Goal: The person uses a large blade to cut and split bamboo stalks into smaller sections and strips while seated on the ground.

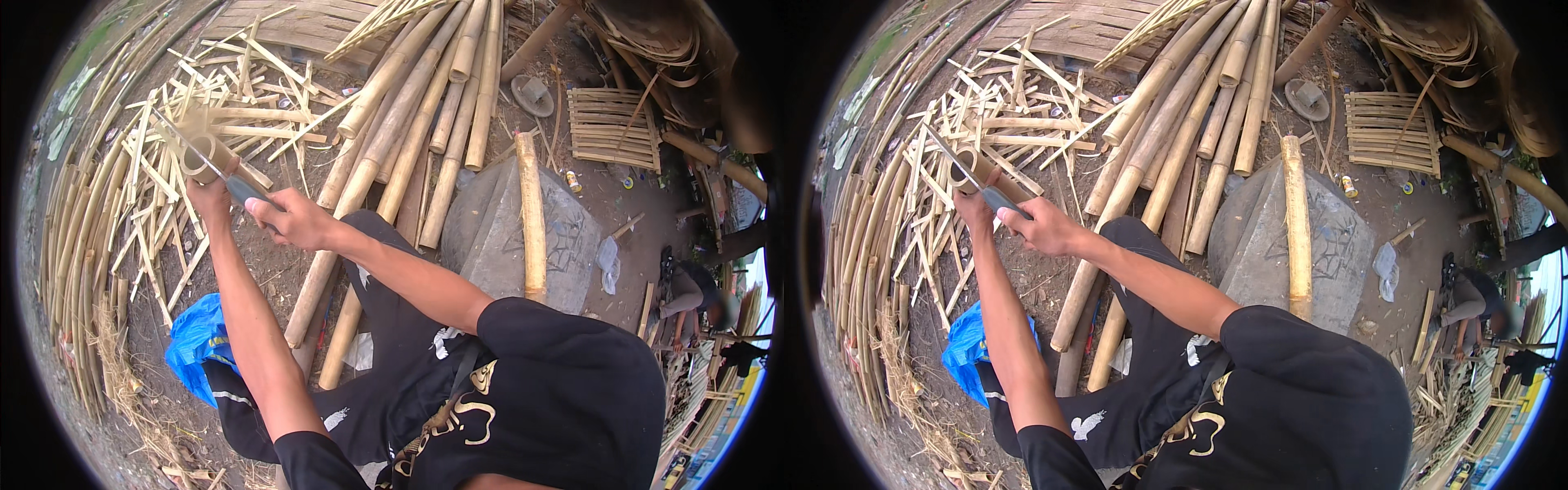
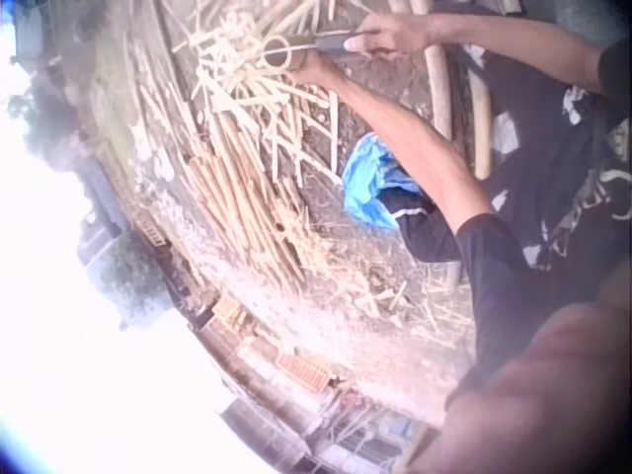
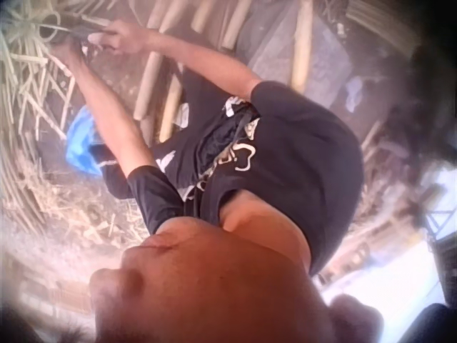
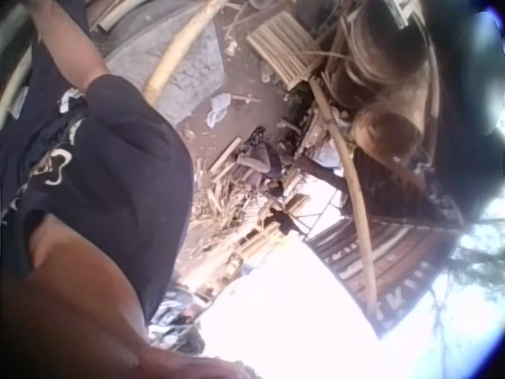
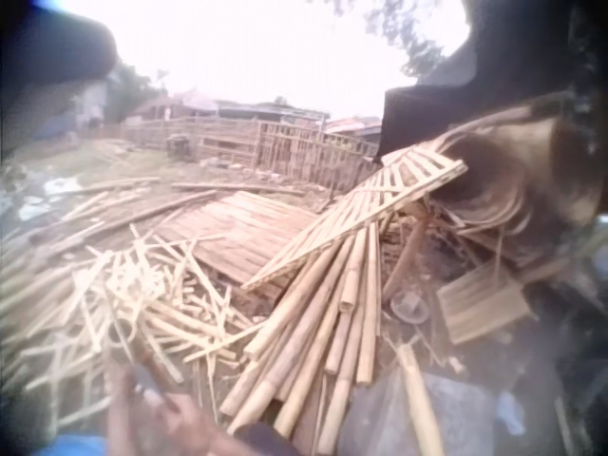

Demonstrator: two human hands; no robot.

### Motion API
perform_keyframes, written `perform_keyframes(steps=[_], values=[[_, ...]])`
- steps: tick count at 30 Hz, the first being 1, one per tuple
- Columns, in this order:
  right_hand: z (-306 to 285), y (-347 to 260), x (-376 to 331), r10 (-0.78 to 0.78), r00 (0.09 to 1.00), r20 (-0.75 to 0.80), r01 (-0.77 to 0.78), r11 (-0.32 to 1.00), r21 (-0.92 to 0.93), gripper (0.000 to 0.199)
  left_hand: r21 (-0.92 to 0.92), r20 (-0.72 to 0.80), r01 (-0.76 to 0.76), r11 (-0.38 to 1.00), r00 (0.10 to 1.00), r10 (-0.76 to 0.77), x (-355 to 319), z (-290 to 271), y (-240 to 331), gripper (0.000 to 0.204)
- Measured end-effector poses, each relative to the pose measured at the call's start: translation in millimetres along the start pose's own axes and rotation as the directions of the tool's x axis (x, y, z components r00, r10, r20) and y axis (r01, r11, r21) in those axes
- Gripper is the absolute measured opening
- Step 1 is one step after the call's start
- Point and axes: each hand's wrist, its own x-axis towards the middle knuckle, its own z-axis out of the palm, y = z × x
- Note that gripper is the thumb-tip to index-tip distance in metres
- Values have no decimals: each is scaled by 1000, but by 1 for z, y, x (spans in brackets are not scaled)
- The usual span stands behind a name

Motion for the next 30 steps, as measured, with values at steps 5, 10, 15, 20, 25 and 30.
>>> perform_keyframes(steps=[5, 10, 15, 20, 25, 30], values=[[-8, 3, 2, 0, 1000, -3, 0, 999, 55, 47, 12, 42, -21, 1000, 999, 21, 4, 6, 0, 53], [-12, -1, 2, -41, 999, -25, 39, 995, -88, 48, -26, 61, -56, 998, 996, 58, -1, 9, 0, 51], [7, -15, 4, 31, 983, -181, -77, 964, -256, 55, 11, 85, -82, 997, 993, 81, -13, 11, 13, 51], [22, -3, 1, -104, 965, -239, 21, 945, -326, 58, 29, 48, -99, 995, 994, 98, -9, 4, -6, 52], [15, -22, -7, 15, 974, -228, -57, 982, -182, 53, -54, 174, -100, 994, 979, 108, -16, 12, -9, 51], [15, -86, -3, 93, 982, -166, -62, 981, 183, 45, -280, 249, 113, 953, 968, -42, -3, 11, -38, 47]])
